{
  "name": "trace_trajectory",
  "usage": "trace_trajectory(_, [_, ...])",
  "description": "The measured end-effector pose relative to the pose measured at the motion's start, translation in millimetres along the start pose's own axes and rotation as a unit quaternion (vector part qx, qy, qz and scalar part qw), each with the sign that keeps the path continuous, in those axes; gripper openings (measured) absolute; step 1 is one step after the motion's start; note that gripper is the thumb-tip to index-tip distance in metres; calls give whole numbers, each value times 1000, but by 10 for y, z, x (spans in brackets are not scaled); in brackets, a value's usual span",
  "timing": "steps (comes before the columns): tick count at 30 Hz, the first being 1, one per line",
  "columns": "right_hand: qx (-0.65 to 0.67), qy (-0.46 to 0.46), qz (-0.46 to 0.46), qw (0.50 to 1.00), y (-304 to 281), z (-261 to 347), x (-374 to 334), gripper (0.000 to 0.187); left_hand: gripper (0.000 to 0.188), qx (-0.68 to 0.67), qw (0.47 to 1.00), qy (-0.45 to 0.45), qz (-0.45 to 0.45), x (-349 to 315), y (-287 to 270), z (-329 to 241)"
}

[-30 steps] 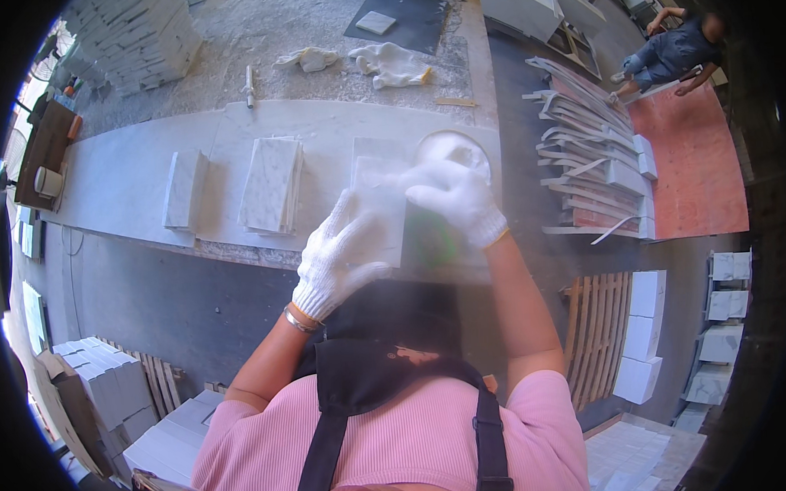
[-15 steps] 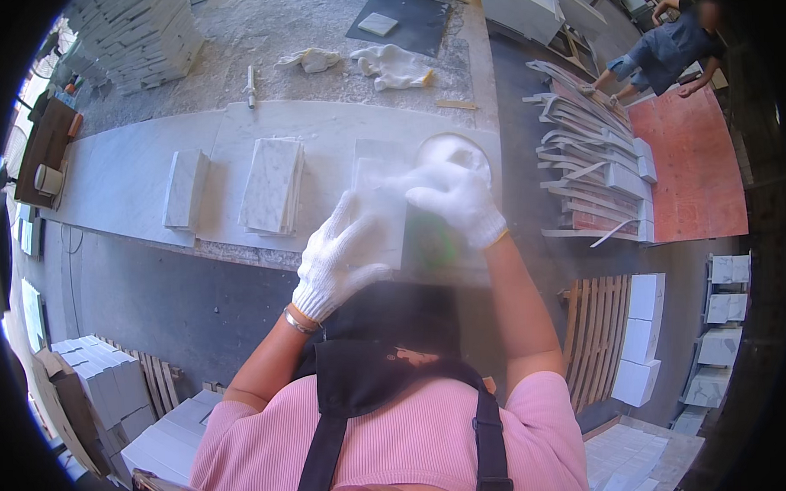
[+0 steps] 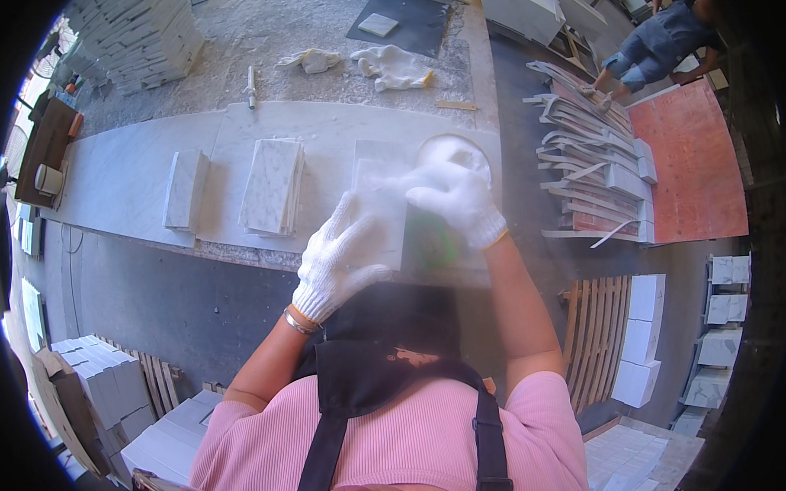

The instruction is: The person applies a white paste to the edges of small rectangular tiles using a small metal spatula. They pick up each tile, spread the paste along the edges, and place the tile back on the workbench. The process is repeated for multiple tiles.

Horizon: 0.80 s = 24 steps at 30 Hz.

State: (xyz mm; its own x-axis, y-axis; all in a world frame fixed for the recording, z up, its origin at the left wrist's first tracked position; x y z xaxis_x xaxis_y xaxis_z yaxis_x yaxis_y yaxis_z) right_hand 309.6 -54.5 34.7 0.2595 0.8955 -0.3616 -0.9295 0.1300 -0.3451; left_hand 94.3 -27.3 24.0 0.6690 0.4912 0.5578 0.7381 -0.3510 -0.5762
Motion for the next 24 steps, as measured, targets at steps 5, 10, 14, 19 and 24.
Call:
trace_trajectory(5, [13, -14, -14, 1000, -15, 35, -14, 27, 75, 0, 1000, 0, 1, -13, 9, 7])
trace_trajectory(10, [16, -5, -2, 1000, -3, 19, -13, 28, 76, -3, 1000, -5, 2, -27, 32, 28])
trace_trajectory(14, [-9, -38, -33, 999, -98, 55, -23, 27, 75, -2, 1000, 0, 1, -11, 5, 5])
trace_trajectory(19, [80, -27, -66, 994, -327, -104, -61, 32, 75, -14, 1000, 9, -1, 38, -25, -14])
trace_trajectory(24, [204, -57, -149, 966, -861, -481, -47, 44, 86, -7, 999, -46, 18, -49, -31, 60])
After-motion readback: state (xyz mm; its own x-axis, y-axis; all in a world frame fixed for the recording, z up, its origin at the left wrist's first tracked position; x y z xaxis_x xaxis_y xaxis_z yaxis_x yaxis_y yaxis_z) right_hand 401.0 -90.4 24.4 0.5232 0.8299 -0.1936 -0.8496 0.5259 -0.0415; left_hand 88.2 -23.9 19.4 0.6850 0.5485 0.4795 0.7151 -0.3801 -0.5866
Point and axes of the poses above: each hand's wrist, its own x-axis towards the middle knuckle, its own y-axis out of the palm, z = x × y, the point moved 9 cm from there along x, towards the middle knuckle, and after that the axes turned 12 degrees about y, right-handed, at the moved point
